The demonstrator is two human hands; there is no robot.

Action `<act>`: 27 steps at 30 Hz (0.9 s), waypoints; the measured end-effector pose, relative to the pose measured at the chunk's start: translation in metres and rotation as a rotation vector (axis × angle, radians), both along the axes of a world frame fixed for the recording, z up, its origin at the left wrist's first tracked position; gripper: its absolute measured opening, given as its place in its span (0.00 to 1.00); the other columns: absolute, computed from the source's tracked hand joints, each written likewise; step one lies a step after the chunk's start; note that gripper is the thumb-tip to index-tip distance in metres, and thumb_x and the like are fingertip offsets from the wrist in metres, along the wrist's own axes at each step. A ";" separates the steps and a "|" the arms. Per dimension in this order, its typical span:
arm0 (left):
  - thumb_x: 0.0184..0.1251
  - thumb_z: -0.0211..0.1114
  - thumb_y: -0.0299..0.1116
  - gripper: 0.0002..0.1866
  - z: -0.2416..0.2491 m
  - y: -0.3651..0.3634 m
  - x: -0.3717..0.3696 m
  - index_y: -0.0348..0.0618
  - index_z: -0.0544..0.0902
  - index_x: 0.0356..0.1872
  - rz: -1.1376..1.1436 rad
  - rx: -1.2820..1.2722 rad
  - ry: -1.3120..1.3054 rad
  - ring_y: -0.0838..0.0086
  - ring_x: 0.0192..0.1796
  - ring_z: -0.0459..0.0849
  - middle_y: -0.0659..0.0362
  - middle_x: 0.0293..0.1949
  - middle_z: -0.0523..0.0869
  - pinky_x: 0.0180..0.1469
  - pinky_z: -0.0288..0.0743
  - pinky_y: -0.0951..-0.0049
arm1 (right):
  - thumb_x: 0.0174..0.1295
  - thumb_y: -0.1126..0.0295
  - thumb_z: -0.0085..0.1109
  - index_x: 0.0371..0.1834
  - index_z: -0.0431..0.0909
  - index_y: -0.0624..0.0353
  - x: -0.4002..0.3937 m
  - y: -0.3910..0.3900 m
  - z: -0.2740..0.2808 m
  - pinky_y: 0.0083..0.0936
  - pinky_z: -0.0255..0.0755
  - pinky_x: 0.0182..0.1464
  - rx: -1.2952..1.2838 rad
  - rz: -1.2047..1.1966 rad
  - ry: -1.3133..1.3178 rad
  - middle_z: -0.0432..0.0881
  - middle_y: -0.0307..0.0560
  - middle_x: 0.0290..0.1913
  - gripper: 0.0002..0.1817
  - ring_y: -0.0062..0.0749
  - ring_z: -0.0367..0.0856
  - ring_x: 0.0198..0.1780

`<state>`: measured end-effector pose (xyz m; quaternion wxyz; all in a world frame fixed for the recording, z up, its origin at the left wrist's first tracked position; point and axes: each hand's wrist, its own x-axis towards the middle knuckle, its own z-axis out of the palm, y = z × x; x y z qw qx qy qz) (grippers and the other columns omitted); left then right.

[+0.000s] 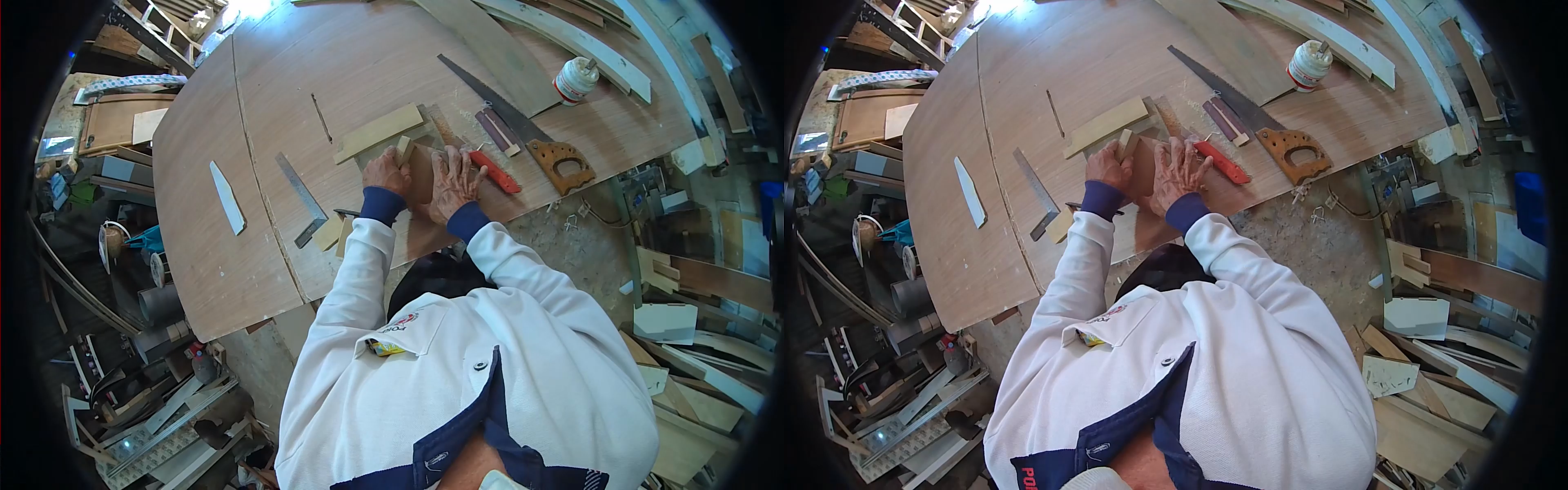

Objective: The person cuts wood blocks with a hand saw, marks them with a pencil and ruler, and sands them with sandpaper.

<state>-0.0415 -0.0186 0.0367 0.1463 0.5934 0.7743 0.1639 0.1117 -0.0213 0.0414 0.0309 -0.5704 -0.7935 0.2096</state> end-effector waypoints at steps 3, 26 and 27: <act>0.52 0.66 0.40 0.18 0.005 0.003 -0.004 0.42 0.82 0.42 0.002 0.006 -0.056 0.46 0.40 0.83 0.43 0.35 0.85 0.44 0.78 0.53 | 0.36 0.51 0.77 0.69 0.53 0.52 0.000 0.000 -0.001 0.77 0.38 0.65 0.000 -0.014 0.026 0.52 0.53 0.70 0.56 0.56 0.43 0.74; 0.63 0.65 0.42 0.22 0.019 0.014 -0.041 0.38 0.81 0.53 -0.170 -0.250 -0.529 0.74 0.40 0.84 0.54 0.41 0.88 0.45 0.76 0.73 | 0.32 0.47 0.77 0.68 0.56 0.54 -0.007 -0.001 0.008 0.74 0.39 0.66 -0.022 -0.052 0.015 0.52 0.52 0.69 0.57 0.54 0.45 0.74; 0.63 0.65 0.44 0.22 0.020 0.014 -0.040 0.38 0.82 0.52 -0.188 -0.239 -0.446 0.72 0.39 0.84 0.52 0.40 0.88 0.44 0.76 0.72 | 0.32 0.48 0.77 0.67 0.56 0.54 -0.007 -0.002 0.007 0.74 0.39 0.66 -0.012 -0.053 0.021 0.53 0.52 0.68 0.57 0.54 0.45 0.73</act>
